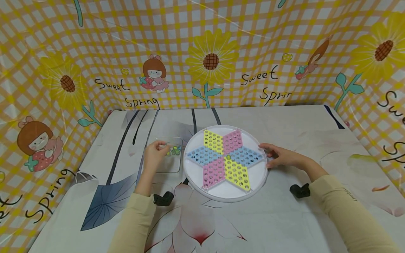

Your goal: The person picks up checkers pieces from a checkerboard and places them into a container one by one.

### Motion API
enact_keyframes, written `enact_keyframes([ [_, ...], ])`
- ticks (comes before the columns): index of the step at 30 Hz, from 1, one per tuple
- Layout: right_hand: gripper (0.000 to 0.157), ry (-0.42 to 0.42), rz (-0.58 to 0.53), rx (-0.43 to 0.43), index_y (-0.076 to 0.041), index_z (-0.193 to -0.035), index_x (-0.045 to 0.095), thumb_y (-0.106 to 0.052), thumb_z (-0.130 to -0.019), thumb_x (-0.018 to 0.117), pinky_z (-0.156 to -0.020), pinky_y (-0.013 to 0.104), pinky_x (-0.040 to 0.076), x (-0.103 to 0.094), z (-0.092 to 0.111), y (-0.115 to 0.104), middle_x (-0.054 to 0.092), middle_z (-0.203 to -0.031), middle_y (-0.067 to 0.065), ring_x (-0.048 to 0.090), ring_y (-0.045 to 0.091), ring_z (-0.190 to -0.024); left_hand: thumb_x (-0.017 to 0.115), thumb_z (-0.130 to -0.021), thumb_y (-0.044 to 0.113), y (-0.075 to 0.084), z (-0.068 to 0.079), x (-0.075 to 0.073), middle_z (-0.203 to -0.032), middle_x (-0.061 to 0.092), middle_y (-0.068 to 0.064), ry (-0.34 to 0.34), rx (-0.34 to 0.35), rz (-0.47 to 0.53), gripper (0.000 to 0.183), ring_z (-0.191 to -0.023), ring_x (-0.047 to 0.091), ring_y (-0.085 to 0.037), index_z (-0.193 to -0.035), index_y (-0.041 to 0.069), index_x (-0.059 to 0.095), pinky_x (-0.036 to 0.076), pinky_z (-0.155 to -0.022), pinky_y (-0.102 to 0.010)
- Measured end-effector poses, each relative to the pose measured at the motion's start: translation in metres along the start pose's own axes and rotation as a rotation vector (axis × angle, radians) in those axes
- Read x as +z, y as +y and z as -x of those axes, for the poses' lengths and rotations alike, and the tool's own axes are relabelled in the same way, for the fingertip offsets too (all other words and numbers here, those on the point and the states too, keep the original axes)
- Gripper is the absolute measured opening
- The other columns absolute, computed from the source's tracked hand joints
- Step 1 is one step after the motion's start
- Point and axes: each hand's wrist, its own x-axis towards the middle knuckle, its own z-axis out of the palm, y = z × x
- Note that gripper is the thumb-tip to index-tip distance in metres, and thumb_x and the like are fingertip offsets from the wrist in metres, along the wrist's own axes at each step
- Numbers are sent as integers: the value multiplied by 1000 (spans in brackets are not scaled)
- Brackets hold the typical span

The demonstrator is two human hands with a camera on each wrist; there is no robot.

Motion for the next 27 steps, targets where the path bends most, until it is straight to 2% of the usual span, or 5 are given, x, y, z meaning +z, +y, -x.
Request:
enact_keyframes([
  [14, 85, 6, 10, -4, -15, -144, 23, -30, -76, 73, -84, 44, 32, 1, 1, -1, 34, -118, 18, 31, 32, -108, 64, -82, 27, -1, 0, -5, -66, 58, -3, -14, -37, -15, 28, -53, 44, -11, -100, 6, 66, 32, -49, -25],
  [27, 85, 6, 0, -10, -16, -144, 23, -30, -76, 73, -84, 43, 32, 1, 2, -1, 34, -118, 18, 31, 32, -109, 64, -82, 24, -3, -2, -4, -61, 58, -1, 2, -21, 0, 23, -50, 45, -10, -97, 6, 67, 30, -47, -25],
])
